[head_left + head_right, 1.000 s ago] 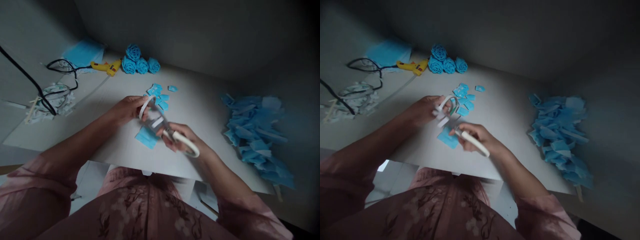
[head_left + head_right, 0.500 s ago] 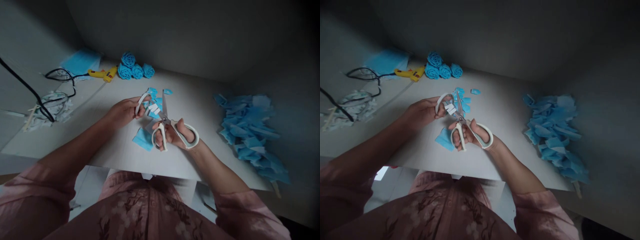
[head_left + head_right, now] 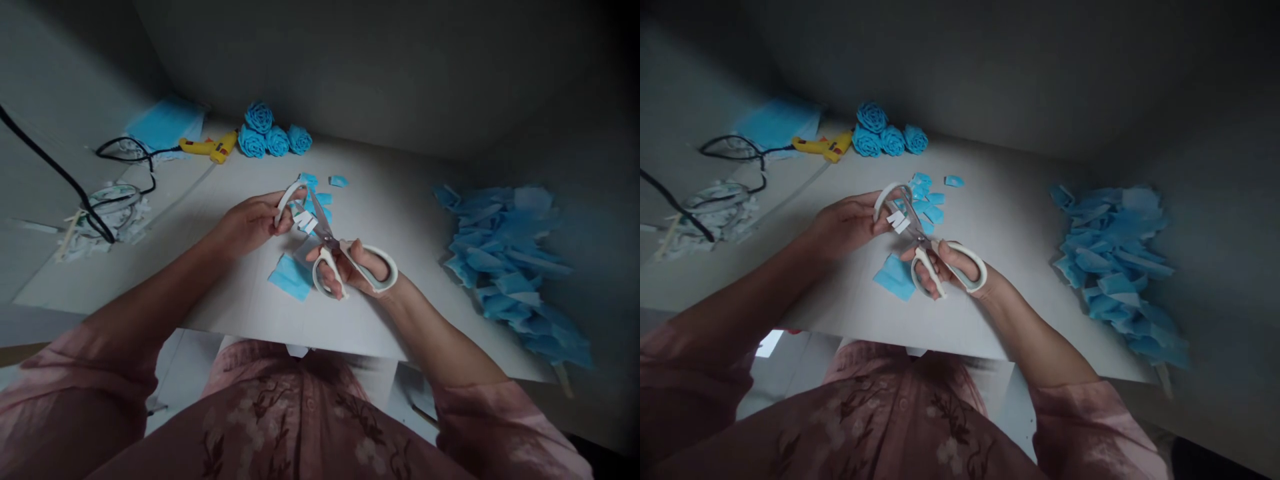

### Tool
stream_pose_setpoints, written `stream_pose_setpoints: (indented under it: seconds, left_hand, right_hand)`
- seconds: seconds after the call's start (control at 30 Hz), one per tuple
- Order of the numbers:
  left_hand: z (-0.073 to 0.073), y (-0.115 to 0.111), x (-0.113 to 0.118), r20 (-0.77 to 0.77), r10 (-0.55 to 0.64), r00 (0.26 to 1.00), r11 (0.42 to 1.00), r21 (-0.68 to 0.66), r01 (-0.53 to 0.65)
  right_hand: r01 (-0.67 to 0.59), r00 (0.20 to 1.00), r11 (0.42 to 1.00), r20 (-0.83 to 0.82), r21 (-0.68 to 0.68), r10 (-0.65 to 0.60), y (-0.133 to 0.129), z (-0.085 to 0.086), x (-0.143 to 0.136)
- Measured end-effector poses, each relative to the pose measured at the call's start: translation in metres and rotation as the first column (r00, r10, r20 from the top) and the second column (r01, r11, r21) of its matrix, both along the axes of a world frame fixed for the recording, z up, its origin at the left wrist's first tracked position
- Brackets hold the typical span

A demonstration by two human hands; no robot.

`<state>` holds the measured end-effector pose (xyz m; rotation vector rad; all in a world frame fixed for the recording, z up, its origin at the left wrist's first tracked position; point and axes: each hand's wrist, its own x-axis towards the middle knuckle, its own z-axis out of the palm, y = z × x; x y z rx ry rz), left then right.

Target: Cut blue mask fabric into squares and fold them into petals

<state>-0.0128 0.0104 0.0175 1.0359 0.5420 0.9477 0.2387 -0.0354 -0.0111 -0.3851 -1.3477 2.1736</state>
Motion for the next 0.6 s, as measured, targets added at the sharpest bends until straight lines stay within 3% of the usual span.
stream_pose_setpoints:
  seconds: [0.33,0.6]
  left_hand:
    - [-0.0030,0.0020,0.0031,-0.050,0.141,0.989,0.990,0.028,-0.140]
    - [-0.0076,0.0029,0.0049,-0.119,0.173,0.978,0.984,-0.025,-0.177]
  right_hand:
    - [-0.020,1.000,0.999,-0.019,-0.028,0.019,0.0000,0.0003,-0.0002]
    - [-0.044,0.999,0.999,0.010,-0.025,0.045,-0.0021,-0.0011,-0.0028]
